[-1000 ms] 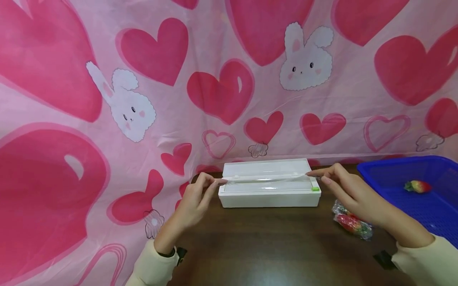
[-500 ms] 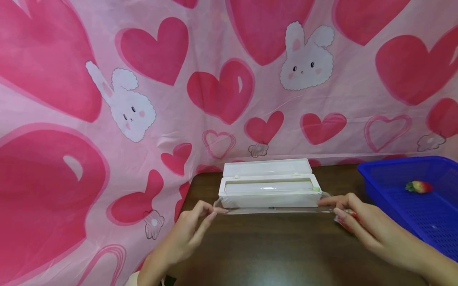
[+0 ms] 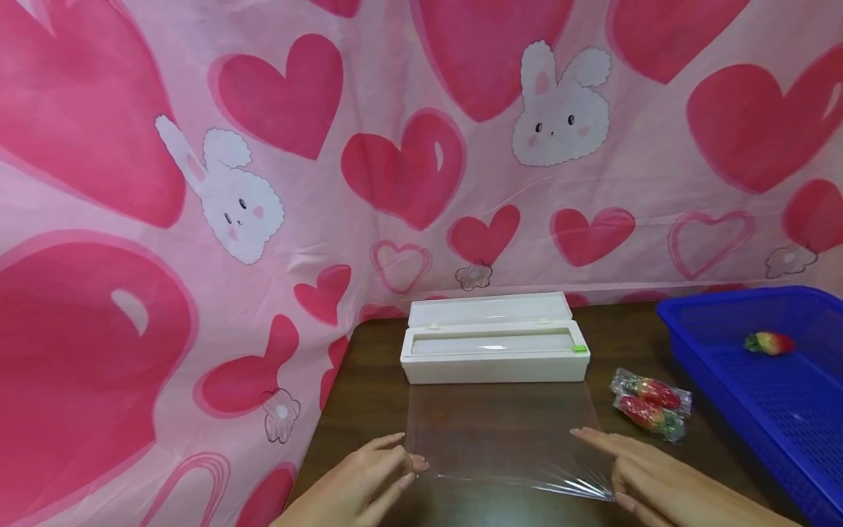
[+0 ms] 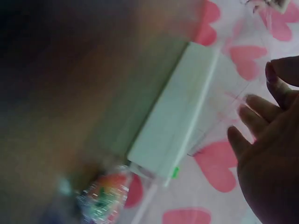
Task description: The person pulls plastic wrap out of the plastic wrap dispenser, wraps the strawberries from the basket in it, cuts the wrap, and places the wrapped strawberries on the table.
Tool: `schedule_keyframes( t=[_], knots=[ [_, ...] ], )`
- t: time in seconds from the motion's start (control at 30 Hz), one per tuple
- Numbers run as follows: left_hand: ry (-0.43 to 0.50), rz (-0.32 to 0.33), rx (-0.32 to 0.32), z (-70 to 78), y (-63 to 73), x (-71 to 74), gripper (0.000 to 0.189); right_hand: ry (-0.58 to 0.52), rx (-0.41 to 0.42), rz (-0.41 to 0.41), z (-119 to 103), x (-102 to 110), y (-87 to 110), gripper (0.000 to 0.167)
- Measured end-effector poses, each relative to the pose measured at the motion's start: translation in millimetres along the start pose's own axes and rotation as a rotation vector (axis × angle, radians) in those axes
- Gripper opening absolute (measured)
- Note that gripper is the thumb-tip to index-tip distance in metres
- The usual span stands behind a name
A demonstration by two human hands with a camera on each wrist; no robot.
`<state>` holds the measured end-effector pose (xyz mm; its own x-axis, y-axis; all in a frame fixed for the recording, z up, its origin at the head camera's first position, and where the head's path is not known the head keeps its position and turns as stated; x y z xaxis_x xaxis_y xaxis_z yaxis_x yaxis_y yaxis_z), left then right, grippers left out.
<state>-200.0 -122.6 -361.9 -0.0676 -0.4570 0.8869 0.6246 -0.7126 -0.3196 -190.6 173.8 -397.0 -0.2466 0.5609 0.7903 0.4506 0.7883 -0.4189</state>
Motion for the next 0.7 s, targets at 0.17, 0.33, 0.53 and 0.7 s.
schedule_keyframes(
  t=[0.17,0.33,0.53,0.7],
  knots=[
    [-0.066,-0.112,-0.032,-3.7,3.1,-23.9,0.013,-0.521,-0.321,-0.14,36,-37,14.5,0.046],
    [-0.092,-0.177,-0.034,-9.4,3.7,-42.1,0.015,-0.653,-0.614,-0.108,57,-53,29.6,0.05],
    [-0.211,-0.155,-0.087,-10.9,3.3,-61.0,0.013,-0.478,-0.663,-0.165,69,-64,35.9,0.049],
    [-0.289,-0.142,-0.133,-10.9,4.0,-72.2,0.008,0.151,-0.139,-0.29,48,-61,19.8,0.046]
  ],
)
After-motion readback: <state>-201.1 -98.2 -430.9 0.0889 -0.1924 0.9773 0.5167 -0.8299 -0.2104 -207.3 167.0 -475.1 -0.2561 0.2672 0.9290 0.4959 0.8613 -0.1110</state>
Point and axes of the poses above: each hand's wrist, its own y-axis away from the middle knuckle, its own x-axis out of the back of the hand, z = x × y, the point moved 10 cm from there along -y, towards the middle knuckle, and after that the axes turned 10 degrees about x, right-handed, at the moved point
